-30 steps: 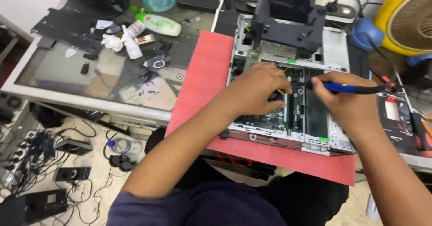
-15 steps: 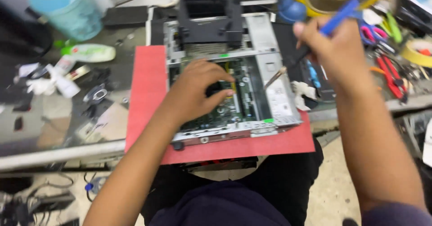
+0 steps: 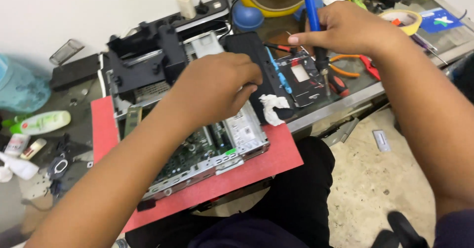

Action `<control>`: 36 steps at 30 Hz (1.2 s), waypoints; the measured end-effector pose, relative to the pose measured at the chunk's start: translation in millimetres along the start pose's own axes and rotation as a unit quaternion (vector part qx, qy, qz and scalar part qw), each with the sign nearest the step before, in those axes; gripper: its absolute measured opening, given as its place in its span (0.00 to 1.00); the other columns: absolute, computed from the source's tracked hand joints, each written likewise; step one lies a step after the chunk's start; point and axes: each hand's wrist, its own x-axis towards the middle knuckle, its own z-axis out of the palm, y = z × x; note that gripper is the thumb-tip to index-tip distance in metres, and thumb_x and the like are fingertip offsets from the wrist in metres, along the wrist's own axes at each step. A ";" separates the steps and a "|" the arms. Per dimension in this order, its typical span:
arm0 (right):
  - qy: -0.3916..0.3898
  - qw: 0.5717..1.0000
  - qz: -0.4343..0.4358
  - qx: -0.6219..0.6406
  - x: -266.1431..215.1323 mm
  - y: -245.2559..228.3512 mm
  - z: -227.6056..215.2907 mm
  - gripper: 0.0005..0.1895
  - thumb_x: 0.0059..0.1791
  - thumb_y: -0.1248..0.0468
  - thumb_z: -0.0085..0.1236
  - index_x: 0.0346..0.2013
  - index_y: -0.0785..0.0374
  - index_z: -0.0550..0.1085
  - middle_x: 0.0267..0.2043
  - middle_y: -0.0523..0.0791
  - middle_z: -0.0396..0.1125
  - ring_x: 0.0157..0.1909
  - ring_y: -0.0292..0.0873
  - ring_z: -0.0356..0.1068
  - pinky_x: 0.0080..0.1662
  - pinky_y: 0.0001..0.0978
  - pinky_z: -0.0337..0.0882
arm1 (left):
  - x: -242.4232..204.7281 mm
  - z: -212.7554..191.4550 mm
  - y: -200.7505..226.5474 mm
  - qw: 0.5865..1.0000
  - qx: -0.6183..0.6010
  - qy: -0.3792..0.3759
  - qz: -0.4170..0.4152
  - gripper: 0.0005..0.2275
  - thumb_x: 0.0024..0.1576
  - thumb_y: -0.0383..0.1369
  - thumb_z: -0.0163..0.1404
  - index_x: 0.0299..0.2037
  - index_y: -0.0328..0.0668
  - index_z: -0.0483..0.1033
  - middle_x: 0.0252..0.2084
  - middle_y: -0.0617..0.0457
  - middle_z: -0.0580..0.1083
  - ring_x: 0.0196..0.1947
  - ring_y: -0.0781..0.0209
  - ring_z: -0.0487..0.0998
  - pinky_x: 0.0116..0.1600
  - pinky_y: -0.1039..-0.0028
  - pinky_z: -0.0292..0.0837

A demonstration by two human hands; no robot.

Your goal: The person uses a soldering iron to work on the motherboard of a disassembled electronic device, likely a DVD player, resting on their lap. They manipulate the board with their hands and use a soldering iron to apply heat to specific components.

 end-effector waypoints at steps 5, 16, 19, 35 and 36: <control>0.104 0.976 -0.071 0.177 -7.1 21.7 3.4 0.18 0.58 0.54 0.65 0.27 0.55 0.73 0.22 0.38 0.70 0.25 0.30 0.64 0.35 0.26 0.63 | 53.7 63.0 -38.7 0.960 0.152 -0.219 -0.083 0.09 0.58 0.35 0.53 0.47 0.47 0.76 0.41 0.51 0.75 0.41 0.41 0.79 0.32 0.50 0.76; 0.035 0.932 -0.198 0.302 -5.8 -18.2 7.7 0.10 0.61 0.58 0.51 0.36 0.56 0.69 0.26 0.38 0.63 0.25 0.32 0.63 0.29 0.22 0.64 | 78.7 25.7 -4.4 0.825 -0.462 -0.045 -0.323 0.18 0.49 0.48 0.57 0.43 0.49 0.80 0.43 0.58 0.83 0.44 0.69 0.84 0.57 0.78 0.78; 0.070 0.942 -0.175 0.277 -4.0 -37.1 2.8 0.08 0.61 0.58 0.52 0.39 0.54 0.71 0.29 0.37 0.67 0.24 0.31 0.66 0.29 0.20 0.69 | 75.1 28.9 -7.8 0.792 -0.503 0.037 -0.345 0.10 0.50 0.44 0.60 0.35 0.52 0.80 0.38 0.57 0.84 0.36 0.70 0.83 0.47 0.78 0.81; 0.299 0.930 -0.146 -0.154 -61.0 96.3 159.0 0.46 0.39 0.29 0.61 0.68 0.41 0.67 0.73 0.50 0.59 0.72 0.57 0.60 0.65 0.66 0.50 | 38.9 -15.4 -15.1 0.770 -0.492 0.222 -0.339 0.15 0.66 0.29 0.49 0.50 0.57 0.52 0.45 0.37 0.80 0.38 0.62 0.79 0.45 0.77 0.82; 0.299 0.930 -0.145 -0.154 -60.9 91.1 160.7 0.46 0.39 0.29 0.61 0.68 0.41 0.67 0.73 0.50 0.59 0.72 0.57 0.60 0.65 0.66 0.50 | 39.1 -14.1 -15.1 0.770 -0.493 0.221 -0.339 0.15 0.66 0.29 0.49 0.50 0.57 0.52 0.45 0.37 0.80 0.38 0.62 0.79 0.45 0.77 0.82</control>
